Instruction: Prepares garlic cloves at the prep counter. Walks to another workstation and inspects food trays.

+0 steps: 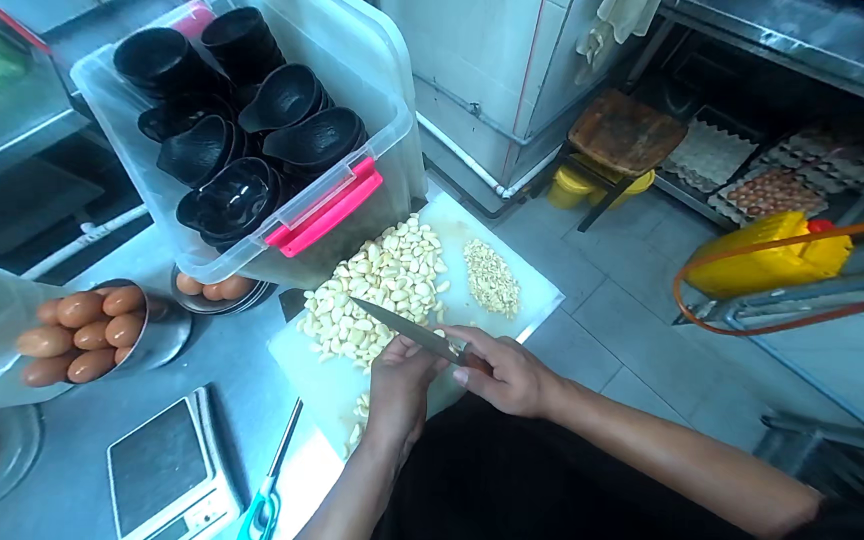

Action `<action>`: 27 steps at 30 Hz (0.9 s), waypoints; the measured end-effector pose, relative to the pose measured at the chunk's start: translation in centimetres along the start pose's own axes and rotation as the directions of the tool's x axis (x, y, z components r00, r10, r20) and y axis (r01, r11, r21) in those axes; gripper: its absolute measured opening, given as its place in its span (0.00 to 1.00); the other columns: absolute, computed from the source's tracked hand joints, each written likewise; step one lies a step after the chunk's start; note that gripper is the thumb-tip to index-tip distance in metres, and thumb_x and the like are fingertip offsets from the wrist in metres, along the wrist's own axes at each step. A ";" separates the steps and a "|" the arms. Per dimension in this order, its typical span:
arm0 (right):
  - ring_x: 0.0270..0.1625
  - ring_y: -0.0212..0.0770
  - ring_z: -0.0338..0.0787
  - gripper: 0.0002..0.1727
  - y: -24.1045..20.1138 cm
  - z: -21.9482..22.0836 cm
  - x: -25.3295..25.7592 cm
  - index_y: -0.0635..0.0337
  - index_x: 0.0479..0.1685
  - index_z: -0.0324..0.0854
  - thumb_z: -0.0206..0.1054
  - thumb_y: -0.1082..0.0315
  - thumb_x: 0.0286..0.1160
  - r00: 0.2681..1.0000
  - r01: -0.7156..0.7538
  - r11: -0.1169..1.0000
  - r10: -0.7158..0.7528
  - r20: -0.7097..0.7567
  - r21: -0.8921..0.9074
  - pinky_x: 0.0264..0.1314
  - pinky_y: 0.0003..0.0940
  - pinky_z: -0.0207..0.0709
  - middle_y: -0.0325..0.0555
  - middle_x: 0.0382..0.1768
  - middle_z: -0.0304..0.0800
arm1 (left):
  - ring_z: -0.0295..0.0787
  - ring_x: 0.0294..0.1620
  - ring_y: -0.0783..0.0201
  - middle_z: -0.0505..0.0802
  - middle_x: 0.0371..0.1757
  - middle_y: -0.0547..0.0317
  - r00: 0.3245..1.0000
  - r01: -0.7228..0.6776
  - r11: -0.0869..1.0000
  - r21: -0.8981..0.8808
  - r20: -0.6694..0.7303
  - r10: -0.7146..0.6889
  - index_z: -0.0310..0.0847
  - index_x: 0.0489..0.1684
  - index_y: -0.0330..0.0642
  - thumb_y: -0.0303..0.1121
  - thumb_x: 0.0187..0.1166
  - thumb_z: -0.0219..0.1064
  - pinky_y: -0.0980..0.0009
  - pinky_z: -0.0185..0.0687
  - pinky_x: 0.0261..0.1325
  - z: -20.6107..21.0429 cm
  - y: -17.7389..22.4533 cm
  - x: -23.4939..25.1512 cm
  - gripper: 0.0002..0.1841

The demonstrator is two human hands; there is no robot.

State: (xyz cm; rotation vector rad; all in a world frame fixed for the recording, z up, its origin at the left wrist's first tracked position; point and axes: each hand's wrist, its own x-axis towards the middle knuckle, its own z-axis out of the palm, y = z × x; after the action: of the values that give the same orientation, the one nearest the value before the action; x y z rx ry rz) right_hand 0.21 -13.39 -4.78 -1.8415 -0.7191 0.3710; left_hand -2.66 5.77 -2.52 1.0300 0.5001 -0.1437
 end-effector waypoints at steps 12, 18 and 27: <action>0.26 0.34 0.82 0.23 1.4 1.0 0.4 0.56 0.72 0.75 0.55 0.51 0.89 0.967 -0.253 0.964 0.255 -0.016 0.077 0.33 0.35 0.80 0.39 0.26 0.83 | 0.95 0.36 0.55 0.94 0.35 0.41 0.995 0.103 0.954 0.281 -0.043 -0.095 0.86 0.43 0.27 0.17 0.73 0.72 0.62 0.94 0.47 -0.1 -1.0 1.1 0.05; 0.21 0.35 0.82 0.21 1.6 1.2 0.9 0.54 0.71 0.74 0.54 0.53 0.89 0.916 -0.393 0.903 0.400 -0.006 0.171 0.27 0.33 0.81 0.39 0.26 0.86 | 0.96 0.36 0.58 0.96 0.35 0.50 0.999 0.003 0.858 0.513 0.045 -0.031 0.91 0.45 0.35 0.25 0.74 0.75 0.62 0.94 0.47 -0.6 -0.4 0.7 0.07; 0.18 0.35 0.82 0.20 3.0 1.2 0.6 0.54 0.72 0.74 0.56 0.57 0.87 0.896 -0.400 0.876 0.436 -0.088 0.269 0.21 0.32 0.80 0.40 0.23 0.85 | 0.94 0.47 0.64 0.93 0.63 0.58 0.904 -0.253 0.236 0.938 0.143 0.403 0.84 0.71 0.47 0.35 0.87 0.63 0.59 0.92 0.51 -6.7 5.3 2.4 0.17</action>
State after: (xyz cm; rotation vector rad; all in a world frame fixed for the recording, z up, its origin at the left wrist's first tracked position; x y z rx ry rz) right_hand 0.89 -12.84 -7.91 -1.7556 -0.1529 0.5718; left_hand -0.94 14.52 -2.27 2.3649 0.2500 0.0408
